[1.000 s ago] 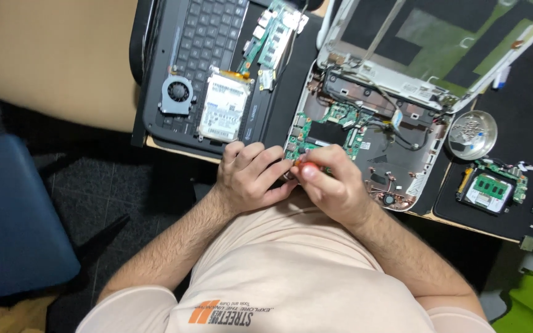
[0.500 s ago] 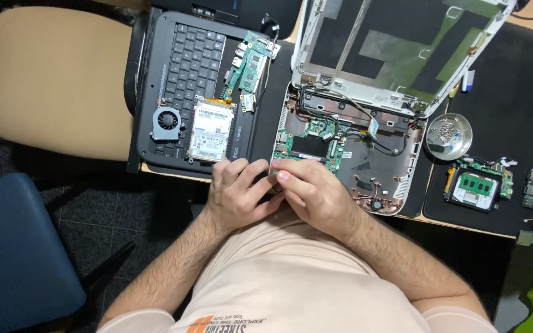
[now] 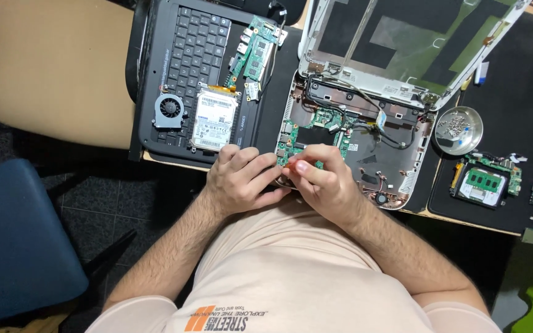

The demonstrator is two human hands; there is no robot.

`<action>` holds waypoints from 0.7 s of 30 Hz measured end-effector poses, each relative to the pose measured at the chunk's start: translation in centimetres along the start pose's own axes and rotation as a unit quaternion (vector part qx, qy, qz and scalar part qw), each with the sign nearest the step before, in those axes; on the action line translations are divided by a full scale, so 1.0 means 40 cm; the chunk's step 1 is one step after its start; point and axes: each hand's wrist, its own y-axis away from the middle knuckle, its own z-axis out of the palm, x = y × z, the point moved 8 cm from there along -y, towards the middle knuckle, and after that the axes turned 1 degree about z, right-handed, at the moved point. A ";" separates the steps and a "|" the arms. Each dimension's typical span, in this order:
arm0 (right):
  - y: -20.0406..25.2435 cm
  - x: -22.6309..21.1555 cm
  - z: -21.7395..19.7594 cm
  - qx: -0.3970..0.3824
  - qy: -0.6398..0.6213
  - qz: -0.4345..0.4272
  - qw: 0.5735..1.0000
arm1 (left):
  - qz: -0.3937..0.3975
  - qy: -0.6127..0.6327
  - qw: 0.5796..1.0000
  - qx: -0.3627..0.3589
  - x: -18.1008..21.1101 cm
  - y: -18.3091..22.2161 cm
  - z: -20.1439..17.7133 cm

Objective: A person is seen repairing a laptop at a workbench, cleaning internal components with brushes and installing the motherboard into the chassis using a screwdriver.

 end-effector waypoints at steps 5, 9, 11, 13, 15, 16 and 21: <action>-0.065 -0.029 -0.003 -0.059 -0.026 0.007 0.998 | 0.001 0.000 1.000 0.002 -0.002 0.003 0.000; 0.006 0.022 0.000 -0.039 -0.029 0.006 0.999 | 0.002 0.007 1.000 0.000 -0.003 0.003 0.000; -0.019 0.008 0.001 -0.038 -0.043 -0.008 0.998 | 0.002 0.008 1.000 0.003 -0.002 -0.001 0.000; -0.048 -0.020 -0.007 -0.037 -0.056 -0.023 0.997 | 0.002 0.009 1.000 0.005 -0.001 -0.005 0.000; -0.084 -0.053 -0.014 -0.054 -0.076 -0.015 0.996 | 0.004 0.004 1.000 0.003 -0.001 -0.007 -0.001; -0.073 -0.047 -0.009 -0.054 -0.077 -0.014 0.995 | 0.003 0.004 1.000 0.002 -0.001 -0.005 0.000; -0.010 0.015 0.006 -0.020 -0.049 -0.015 0.998 | 0.004 0.012 1.000 -0.003 -0.004 -0.002 0.002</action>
